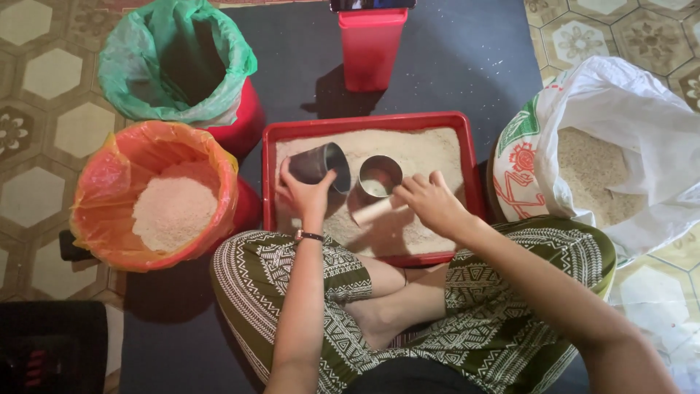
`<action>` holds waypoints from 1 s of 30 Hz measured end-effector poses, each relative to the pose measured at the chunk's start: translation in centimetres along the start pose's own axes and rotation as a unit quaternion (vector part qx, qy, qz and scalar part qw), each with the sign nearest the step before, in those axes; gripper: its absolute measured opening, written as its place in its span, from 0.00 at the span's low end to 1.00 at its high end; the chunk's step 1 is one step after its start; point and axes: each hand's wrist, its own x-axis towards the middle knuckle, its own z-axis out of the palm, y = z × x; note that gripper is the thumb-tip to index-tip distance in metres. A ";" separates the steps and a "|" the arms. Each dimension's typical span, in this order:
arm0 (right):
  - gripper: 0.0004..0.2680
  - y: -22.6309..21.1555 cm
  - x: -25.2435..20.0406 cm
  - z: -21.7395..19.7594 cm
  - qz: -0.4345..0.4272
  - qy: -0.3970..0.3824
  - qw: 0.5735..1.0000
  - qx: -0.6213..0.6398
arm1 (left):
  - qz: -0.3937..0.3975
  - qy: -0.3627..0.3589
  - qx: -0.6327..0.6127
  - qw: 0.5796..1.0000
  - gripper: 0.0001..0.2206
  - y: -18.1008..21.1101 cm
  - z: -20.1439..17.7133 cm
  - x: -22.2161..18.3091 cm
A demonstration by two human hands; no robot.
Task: The person transfers rice grains by scooping them from a bag with a cup and pouring them into a tray, then pours rice between various cups and a bag, and finally pours sand from cups into a bucket. The person uses both hands to manipulate the cups and occasionally repositions a wooden stick in the tray.
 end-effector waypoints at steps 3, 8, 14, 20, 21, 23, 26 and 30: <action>0.11 0.0 -1.3 0.4 -0.012 -0.008 0.999 -0.043 | -0.001 -0.060 0.063 0.996 0.48 1.7 -0.6 -0.7; 0.12 1.9 -0.5 7.6 0.030 -0.029 0.998 -0.053 | 0.040 -0.108 0.079 0.990 0.45 2.4 -0.8 -1.9; 0.07 1.5 1.9 12.0 0.051 0.023 0.998 -0.033 | 0.210 -0.033 0.111 0.971 0.43 1.2 0.5 -3.1; 0.08 1.5 2.0 11.8 0.084 -0.043 0.993 0.070 | 0.252 -0.013 0.150 0.956 0.42 1.2 1.0 -3.6; 0.08 1.6 2.1 11.8 0.084 -0.048 0.991 0.090 | 0.313 0.012 0.142 0.939 0.40 1.6 0.9 -3.8; 0.09 1.7 2.2 11.8 0.085 -0.053 0.989 0.109 | 0.372 0.037 0.132 0.918 0.38 2.2 0.8 -4.1; 0.10 1.8 2.3 12.0 0.087 -0.065 0.986 0.125 | 0.483 -0.038 0.103 0.869 0.21 0.9 2.1 -4.3; 0.10 2.0 2.4 11.9 0.083 -0.074 0.986 0.127 | 0.507 -0.173 0.180 0.825 0.12 -1.3 3.8 -5.7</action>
